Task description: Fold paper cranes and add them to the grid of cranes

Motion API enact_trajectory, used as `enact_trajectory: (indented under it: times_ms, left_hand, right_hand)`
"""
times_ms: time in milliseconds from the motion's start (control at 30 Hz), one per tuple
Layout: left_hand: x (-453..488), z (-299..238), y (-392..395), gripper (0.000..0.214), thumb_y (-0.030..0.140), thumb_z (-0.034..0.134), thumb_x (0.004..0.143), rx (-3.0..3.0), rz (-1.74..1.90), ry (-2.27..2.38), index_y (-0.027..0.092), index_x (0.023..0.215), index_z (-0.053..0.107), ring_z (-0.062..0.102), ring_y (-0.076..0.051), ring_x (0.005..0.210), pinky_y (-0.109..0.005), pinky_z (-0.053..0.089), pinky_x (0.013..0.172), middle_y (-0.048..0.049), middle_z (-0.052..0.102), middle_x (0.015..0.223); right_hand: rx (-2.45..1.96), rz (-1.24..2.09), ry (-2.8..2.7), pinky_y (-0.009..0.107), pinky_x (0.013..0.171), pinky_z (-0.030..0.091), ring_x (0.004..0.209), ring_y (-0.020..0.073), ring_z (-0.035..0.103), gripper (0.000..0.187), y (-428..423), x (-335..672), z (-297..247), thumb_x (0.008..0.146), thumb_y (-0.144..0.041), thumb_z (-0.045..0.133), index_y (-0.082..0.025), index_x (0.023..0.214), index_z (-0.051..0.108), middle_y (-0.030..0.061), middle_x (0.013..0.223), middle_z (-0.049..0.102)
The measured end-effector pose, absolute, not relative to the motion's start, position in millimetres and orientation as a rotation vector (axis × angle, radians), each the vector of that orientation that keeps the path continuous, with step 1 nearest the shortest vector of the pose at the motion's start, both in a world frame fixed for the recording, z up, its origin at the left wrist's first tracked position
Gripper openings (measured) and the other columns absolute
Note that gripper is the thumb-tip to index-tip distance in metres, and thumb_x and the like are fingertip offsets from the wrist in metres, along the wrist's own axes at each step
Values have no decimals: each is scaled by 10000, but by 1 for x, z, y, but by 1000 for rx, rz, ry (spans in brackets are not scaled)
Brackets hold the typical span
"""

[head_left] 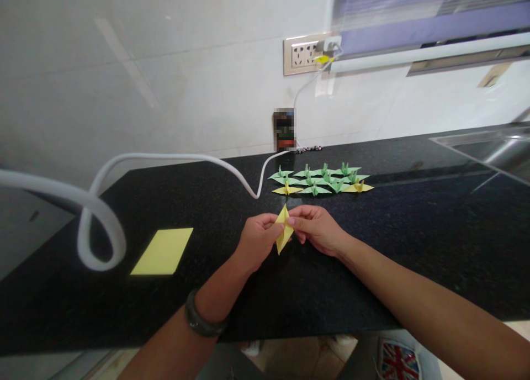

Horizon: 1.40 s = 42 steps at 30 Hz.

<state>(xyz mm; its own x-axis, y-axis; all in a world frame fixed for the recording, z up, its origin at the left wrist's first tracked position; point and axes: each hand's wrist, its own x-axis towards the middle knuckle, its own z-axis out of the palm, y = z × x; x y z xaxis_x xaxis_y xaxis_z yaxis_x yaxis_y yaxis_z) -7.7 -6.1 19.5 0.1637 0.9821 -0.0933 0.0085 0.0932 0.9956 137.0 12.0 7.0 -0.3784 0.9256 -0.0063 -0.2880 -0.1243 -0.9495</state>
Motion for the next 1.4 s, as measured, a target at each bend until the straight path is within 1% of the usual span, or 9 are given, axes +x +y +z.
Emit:
enact_trajectory:
  times_ms: [200,333,633,767,900,967,1133,1400]
  left_hand:
    - [-7,23,-9,105,228,527,672,1289,997,1166,146,695,587,524,-106,454,-196,385,423,-3,600,542]
    - [-7,23,-8,116,233,517,677,1282,981,1143,144,706,587,529,-111,458,-200,390,430,-8,604,544]
    - [-7,24,-8,101,215,519,657,1246,935,1161,137,687,576,537,-111,465,-211,419,446,7,582,541]
    - [-7,25,-8,96,192,516,642,1223,904,1164,126,681,574,533,-109,460,-216,430,447,1,582,546]
    - [-8,22,-7,120,204,499,649,1208,889,1098,119,671,581,523,-104,444,-217,428,436,-4,579,543]
    - [-9,20,-7,124,209,497,650,1193,880,1061,117,659,580,521,-102,444,-215,426,434,-7,578,541]
    - [-8,21,-8,113,212,514,644,1156,853,1035,120,664,577,521,-97,445,-214,425,441,-6,586,548]
    - [-6,24,-11,113,217,512,669,1181,867,1046,123,658,573,513,-90,438,-197,398,425,0,579,540]
  right_hand:
    - [-840,1642,-1191,145,334,301,350,22,388,191,12,136,6,626,-292,653,-130,680,567,-39,502,529]
    - [-820,1656,-1167,141,333,302,345,24,402,177,11,136,7,628,-269,655,-130,640,546,-41,486,533]
    - [-813,1659,-1143,131,321,301,341,22,421,159,13,137,4,616,-222,669,-116,623,549,-26,508,555]
    - [-767,1753,-1157,128,336,337,360,19,435,131,16,141,3,628,-204,663,-114,680,583,-21,547,565]
    - [-674,1892,-1177,124,346,370,373,13,441,181,17,144,6,645,-202,653,-123,800,603,-15,606,579]
    - [-620,1933,-1189,119,343,374,379,15,452,192,16,144,8,656,-199,646,-128,829,600,-14,616,582]
    - [-556,1952,-1201,108,328,350,359,5,447,206,14,144,9,668,-180,637,-147,861,574,-24,636,577]
    - [-517,1950,-1211,106,342,362,371,5,448,169,14,145,6,695,-177,615,-151,852,559,-33,619,564]
